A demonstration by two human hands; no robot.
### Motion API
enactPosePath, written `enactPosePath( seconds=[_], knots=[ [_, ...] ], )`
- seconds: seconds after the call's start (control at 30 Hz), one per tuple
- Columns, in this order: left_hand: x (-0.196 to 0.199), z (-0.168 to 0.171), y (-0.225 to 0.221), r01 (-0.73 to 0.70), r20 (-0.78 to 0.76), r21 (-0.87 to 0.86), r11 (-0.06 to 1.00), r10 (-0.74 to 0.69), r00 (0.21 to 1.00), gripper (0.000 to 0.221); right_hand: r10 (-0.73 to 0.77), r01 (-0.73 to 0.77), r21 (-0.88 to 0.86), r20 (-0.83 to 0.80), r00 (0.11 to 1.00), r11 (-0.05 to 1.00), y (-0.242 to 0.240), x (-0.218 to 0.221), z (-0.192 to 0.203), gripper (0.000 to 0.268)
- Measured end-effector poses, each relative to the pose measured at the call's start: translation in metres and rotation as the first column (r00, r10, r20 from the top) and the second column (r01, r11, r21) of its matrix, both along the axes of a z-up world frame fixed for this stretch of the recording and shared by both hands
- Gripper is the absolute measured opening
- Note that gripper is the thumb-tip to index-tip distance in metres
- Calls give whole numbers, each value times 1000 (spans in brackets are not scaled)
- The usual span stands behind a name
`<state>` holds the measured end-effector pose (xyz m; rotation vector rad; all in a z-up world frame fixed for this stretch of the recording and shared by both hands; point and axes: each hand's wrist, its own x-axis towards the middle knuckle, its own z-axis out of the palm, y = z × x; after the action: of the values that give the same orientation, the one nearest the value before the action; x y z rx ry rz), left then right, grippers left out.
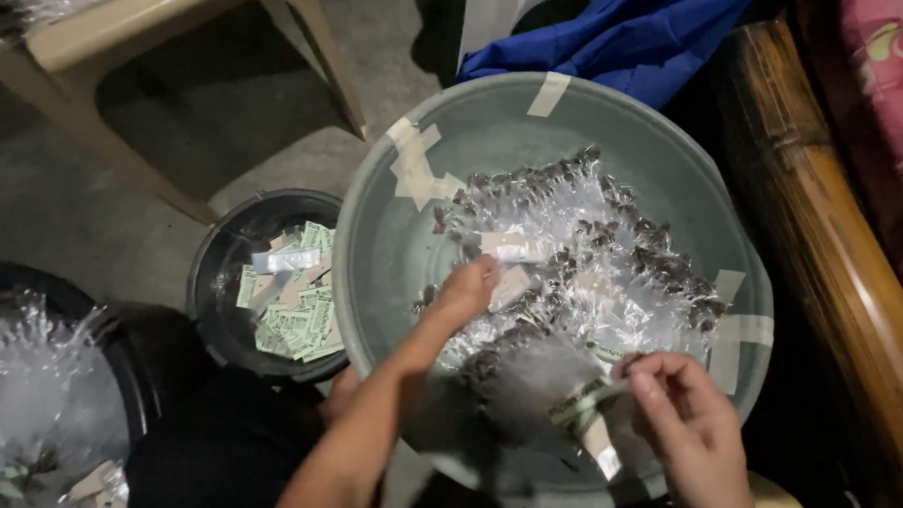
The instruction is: Manually transferring and arranging small plastic packets from a bucket into a larger basin.
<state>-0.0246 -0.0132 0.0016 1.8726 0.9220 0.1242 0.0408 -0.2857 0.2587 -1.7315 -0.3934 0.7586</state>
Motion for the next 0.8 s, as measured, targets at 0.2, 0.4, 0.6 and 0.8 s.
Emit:
enactPosePath(
  seconds=[0.2,0.4,0.6,0.8],
  knots=[
    [-24,132,-28,272,129,155,950,-293,948,10,69,-78,15,333,940,997,25,9,-30,9],
    [-55,224,-51,377,397,81,923,-377,837,17,96,-105,14,303,948,994,39,13,-57,8],
    [-69,210,-33,-10,301,450,893,-141,943,23,85,-120,78,359,930,990,46,-6,-51,9],
    [-71,213,-51,318,132,436,842,-409,903,14,64,-142,121,496,866,982,51,-18,-50,6]
  ],
)
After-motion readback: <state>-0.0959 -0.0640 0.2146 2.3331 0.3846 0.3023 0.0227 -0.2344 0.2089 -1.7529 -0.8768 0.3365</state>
